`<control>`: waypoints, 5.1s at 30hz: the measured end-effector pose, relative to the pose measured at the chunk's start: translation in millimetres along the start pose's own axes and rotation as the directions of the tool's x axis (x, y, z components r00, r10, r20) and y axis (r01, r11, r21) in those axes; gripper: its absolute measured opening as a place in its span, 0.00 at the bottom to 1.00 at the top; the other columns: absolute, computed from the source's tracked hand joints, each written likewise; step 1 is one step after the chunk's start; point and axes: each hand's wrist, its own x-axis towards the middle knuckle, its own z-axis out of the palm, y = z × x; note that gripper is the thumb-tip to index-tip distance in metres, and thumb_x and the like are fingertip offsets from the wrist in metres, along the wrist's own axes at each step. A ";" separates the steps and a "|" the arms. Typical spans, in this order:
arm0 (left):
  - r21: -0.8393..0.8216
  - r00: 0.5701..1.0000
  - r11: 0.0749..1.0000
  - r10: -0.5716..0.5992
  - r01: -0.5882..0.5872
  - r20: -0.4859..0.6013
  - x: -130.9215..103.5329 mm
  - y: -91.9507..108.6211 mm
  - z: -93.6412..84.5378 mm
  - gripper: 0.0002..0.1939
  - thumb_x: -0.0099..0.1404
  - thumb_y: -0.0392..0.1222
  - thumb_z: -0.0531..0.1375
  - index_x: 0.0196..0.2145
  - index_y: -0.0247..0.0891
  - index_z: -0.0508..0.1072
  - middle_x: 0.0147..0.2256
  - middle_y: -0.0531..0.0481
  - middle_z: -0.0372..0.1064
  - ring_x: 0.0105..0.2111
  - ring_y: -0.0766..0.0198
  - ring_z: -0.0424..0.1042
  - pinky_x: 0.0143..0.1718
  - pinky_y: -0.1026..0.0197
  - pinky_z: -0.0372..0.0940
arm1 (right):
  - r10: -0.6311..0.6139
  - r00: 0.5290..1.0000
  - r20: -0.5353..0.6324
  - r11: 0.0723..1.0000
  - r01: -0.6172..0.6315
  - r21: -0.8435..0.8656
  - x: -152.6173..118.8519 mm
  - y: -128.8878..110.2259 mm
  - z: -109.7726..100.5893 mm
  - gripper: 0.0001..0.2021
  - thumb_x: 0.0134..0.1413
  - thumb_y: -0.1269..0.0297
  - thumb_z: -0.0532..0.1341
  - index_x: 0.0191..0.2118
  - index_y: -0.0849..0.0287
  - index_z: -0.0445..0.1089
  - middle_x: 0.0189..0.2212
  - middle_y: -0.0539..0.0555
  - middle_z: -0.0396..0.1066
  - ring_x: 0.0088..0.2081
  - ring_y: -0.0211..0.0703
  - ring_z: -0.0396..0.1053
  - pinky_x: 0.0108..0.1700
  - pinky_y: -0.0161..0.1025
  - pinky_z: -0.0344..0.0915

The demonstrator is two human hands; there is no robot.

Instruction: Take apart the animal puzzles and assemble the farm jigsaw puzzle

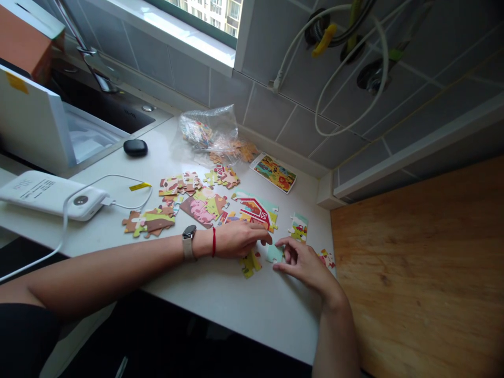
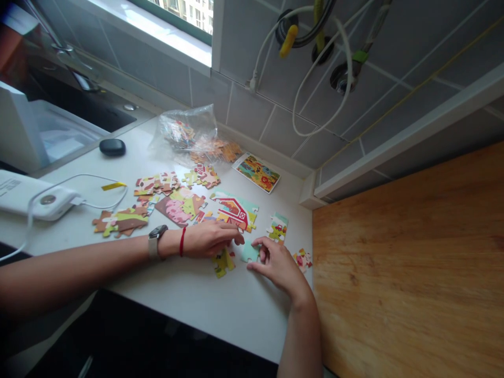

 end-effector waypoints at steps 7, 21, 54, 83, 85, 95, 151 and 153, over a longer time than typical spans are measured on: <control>0.011 0.997 0.998 0.055 -0.054 -0.063 1.4 -8.9 -2.8 0.23 0.60 0.21 0.53 0.49 0.39 0.73 0.40 0.49 0.78 0.41 0.60 0.77 0.46 0.61 0.69 | -0.061 0.997 0.049 0.998 0.062 -0.019 -2.3 5.1 -0.8 0.15 0.53 0.65 0.70 0.47 0.54 0.76 0.27 0.46 0.66 0.29 0.39 0.64 0.33 0.36 0.58; 0.132 0.984 0.976 0.162 -0.171 0.079 0.7 -10.7 -2.1 0.30 0.53 0.63 0.75 0.44 0.40 0.77 0.46 0.42 0.74 0.48 0.49 0.73 0.51 0.51 0.65 | -0.104 0.991 -0.090 0.994 0.100 -0.046 1.9 -3.1 -0.1 0.13 0.57 0.60 0.67 0.47 0.56 0.77 0.31 0.50 0.70 0.30 0.40 0.66 0.34 0.37 0.62; -0.178 0.939 0.984 -0.058 -0.003 -0.339 6.6 -7.4 -15.8 0.11 0.69 0.31 0.53 0.43 0.36 0.74 0.38 0.46 0.77 0.39 0.62 0.75 0.44 0.59 0.70 | -0.246 0.968 -0.041 0.957 0.236 -0.172 9.4 -29.8 28.2 0.21 0.48 0.58 0.77 0.48 0.52 0.75 0.47 0.54 0.70 0.47 0.49 0.71 0.50 0.43 0.67; -0.086 0.953 0.996 -0.044 0.019 -0.299 4.3 -17.1 -6.5 0.10 0.73 0.36 0.55 0.47 0.35 0.74 0.39 0.44 0.77 0.38 0.62 0.76 0.40 0.61 0.70 | -0.164 0.982 -0.092 0.982 0.153 -0.115 7.4 -23.7 29.3 0.22 0.43 0.61 0.80 0.42 0.55 0.72 0.45 0.51 0.67 0.43 0.46 0.68 0.47 0.41 0.65; -0.092 0.953 0.996 -0.051 0.024 -0.298 4.1 -16.9 -6.4 0.09 0.73 0.36 0.55 0.46 0.35 0.74 0.40 0.44 0.77 0.38 0.62 0.76 0.40 0.61 0.70 | -0.174 0.980 -0.099 0.979 0.162 -0.125 7.3 -23.5 28.9 0.20 0.44 0.61 0.79 0.37 0.56 0.70 0.42 0.51 0.66 0.41 0.45 0.67 0.45 0.40 0.65; -0.089 0.955 0.996 -0.051 0.026 -0.292 3.7 -16.8 -5.3 0.10 0.72 0.35 0.55 0.47 0.36 0.75 0.38 0.46 0.77 0.36 0.63 0.75 0.38 0.62 0.70 | -0.153 0.977 -0.146 0.988 0.148 -0.048 11.3 -20.5 29.3 0.11 0.52 0.74 0.72 0.36 0.57 0.71 0.34 0.49 0.70 0.34 0.40 0.67 0.39 0.37 0.64; 0.194 0.997 0.979 0.076 -0.068 -0.034 0.8 -15.3 2.6 0.37 0.52 0.66 0.73 0.50 0.40 0.72 0.55 0.37 0.71 0.60 0.39 0.65 0.61 0.41 0.58 | -0.179 0.983 -0.046 0.979 0.174 -0.106 -0.6 -10.5 4.3 0.02 0.56 0.70 0.69 0.33 0.56 0.77 0.36 0.51 0.71 0.38 0.41 0.69 0.40 0.37 0.64; 0.212 0.998 0.976 0.059 -0.049 -0.039 0.1 -15.1 5.3 0.32 0.56 0.62 0.73 0.48 0.40 0.72 0.56 0.37 0.70 0.62 0.40 0.63 0.61 0.42 0.59 | -0.170 0.985 -0.007 0.981 0.169 -0.099 -2.0 -10.1 2.0 0.03 0.55 0.66 0.71 0.31 0.56 0.78 0.34 0.51 0.72 0.37 0.42 0.70 0.39 0.38 0.64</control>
